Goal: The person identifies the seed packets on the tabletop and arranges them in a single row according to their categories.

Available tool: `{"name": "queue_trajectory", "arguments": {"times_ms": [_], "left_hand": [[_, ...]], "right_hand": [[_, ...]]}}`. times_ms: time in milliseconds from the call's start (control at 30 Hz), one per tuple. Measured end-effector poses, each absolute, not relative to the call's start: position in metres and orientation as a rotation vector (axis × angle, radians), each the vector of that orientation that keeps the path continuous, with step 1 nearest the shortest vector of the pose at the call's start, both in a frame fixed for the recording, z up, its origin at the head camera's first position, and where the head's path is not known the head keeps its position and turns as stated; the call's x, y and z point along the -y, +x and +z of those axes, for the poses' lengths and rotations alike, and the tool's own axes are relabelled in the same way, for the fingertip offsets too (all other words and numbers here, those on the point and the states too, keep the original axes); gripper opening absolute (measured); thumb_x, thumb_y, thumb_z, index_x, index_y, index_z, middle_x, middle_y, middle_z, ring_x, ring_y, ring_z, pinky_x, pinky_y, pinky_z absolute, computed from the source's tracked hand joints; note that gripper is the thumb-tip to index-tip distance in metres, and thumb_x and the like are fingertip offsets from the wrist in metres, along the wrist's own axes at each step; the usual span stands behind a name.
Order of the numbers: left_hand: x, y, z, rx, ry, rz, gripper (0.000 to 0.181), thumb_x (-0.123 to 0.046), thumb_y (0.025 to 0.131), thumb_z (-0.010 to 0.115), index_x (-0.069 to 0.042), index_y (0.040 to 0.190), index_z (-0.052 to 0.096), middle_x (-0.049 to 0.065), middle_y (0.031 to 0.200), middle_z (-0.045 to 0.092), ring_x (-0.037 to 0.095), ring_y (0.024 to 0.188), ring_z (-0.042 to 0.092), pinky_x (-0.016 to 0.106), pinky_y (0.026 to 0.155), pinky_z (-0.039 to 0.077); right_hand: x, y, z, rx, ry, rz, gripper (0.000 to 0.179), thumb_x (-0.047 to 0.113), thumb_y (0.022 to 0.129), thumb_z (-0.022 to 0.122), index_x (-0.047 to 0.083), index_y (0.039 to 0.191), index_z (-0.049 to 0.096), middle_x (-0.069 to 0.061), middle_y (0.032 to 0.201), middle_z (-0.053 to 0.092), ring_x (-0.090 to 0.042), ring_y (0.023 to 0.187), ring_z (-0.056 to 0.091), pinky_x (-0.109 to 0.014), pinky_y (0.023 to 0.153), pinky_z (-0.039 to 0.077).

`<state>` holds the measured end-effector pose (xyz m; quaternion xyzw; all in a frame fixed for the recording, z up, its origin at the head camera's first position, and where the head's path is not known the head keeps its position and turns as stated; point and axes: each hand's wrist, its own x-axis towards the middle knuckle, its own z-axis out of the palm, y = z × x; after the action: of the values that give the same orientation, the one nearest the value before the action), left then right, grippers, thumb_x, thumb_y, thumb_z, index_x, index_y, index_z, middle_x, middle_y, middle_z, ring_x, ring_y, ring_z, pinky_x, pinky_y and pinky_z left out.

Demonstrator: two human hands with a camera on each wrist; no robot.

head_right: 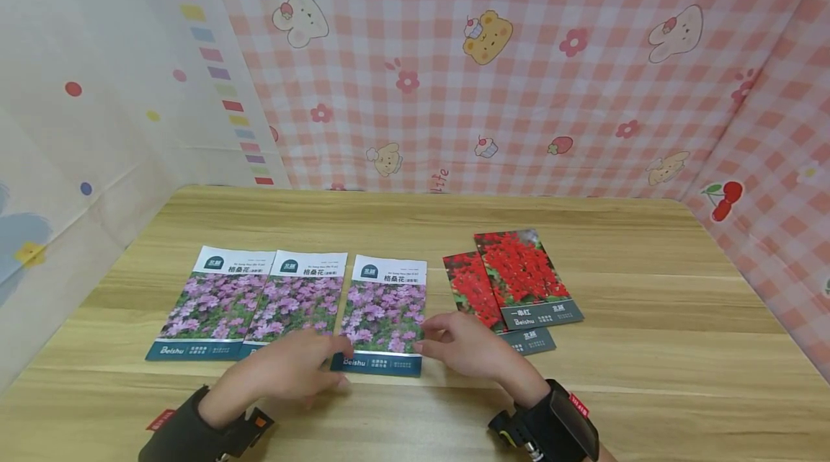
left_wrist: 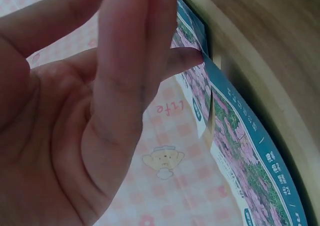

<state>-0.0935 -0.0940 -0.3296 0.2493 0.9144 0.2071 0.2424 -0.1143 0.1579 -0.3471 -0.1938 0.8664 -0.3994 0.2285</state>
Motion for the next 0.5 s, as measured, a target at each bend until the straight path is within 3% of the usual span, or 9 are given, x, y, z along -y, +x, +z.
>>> {"name": "queue_trajectory", "arguments": {"times_ms": [100,300,500], "left_hand": [[0.0946,-0.0926,-0.3312,-2.464,0.681,0.593,0.035,-0.026,0.084,0.065,-0.006,0.112,0.06,-0.004,0.049,0.052,0.011,0.037,0.05,0.031,0.073,0.047],[0.0957,-0.0931,-0.3331,-2.447,0.666,0.617,0.035,-0.025,0.085,0.064,-0.006,0.114,0.058,-0.005,0.056,0.053,0.013,0.04,0.053,0.03,0.07,0.047],[0.0941,-0.0932,-0.3332,-2.465,0.668,0.592,0.035,-0.024,0.085,0.064,-0.006,0.114,0.058,-0.003,0.05,0.053,0.011,0.038,0.051,0.032,0.073,0.047]], "right_hand": [[-0.1582,-0.1142,-0.3472,-2.364,-0.563,-1.104,0.041,0.024,0.089,0.059,-0.005,0.117,0.058,-0.009,0.102,0.062,-0.015,0.081,0.056,-0.028,0.064,0.047],[-0.1587,-0.1132,-0.3482,-2.352,-0.649,-1.106,0.045,0.023,0.089,0.059,-0.008,0.122,0.053,-0.016,0.108,0.061,-0.017,0.081,0.057,-0.027,0.062,0.047],[-0.1586,-0.1123,-0.3494,-2.329,-0.702,-1.093,0.051,0.026,0.091,0.057,-0.008,0.127,0.047,-0.02,0.118,0.057,-0.022,0.093,0.059,-0.03,0.072,0.05]]}}
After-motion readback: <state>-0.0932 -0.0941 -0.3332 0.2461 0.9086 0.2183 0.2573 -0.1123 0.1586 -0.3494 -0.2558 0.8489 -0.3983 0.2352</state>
